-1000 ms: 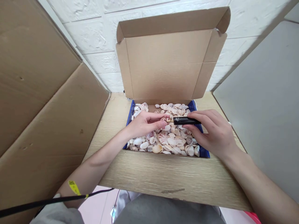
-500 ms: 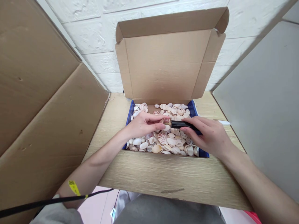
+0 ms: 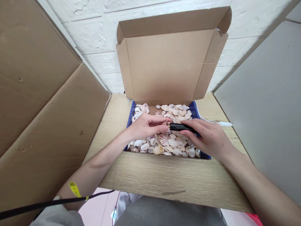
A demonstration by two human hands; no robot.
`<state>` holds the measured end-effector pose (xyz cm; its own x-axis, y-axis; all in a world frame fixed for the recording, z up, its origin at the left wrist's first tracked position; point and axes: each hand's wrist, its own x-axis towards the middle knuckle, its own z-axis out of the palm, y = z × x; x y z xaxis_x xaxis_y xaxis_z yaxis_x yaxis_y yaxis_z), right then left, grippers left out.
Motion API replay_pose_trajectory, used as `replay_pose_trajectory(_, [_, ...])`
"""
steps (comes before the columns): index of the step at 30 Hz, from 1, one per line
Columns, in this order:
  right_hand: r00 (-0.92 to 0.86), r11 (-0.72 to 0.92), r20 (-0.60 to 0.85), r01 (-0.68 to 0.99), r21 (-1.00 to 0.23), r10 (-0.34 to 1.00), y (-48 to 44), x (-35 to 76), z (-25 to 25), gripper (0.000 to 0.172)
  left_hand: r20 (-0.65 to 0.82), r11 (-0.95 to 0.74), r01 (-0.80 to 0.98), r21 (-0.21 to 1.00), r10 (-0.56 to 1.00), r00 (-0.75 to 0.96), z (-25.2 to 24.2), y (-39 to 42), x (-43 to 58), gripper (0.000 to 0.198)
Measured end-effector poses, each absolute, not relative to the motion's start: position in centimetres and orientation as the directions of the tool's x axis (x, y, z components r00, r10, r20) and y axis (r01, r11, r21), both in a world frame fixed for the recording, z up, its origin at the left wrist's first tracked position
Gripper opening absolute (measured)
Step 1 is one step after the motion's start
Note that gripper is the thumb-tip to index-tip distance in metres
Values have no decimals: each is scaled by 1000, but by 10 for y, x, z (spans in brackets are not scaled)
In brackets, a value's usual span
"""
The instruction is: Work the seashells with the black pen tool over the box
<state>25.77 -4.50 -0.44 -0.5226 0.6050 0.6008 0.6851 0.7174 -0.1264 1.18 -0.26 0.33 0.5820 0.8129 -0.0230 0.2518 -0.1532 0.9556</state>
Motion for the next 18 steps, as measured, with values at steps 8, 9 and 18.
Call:
replay_pose_trajectory(8, [-530, 727, 602, 674, -128, 597, -45, 258, -6, 17, -92, -59, 235, 970, 809, 581, 4, -4, 13, 46])
replay_pose_trajectory(9, [-532, 729, 602, 672, -128, 596, -45, 258, -5, 17, -92, -59, 237, 970, 810, 579, 5, -4, 13, 46])
replay_pose_trajectory(18, [-529, 729, 604, 671, -132, 596, -45, 258, -7, 17, -95, -71, 257, 964, 810, 579, 5, -3, 13, 44])
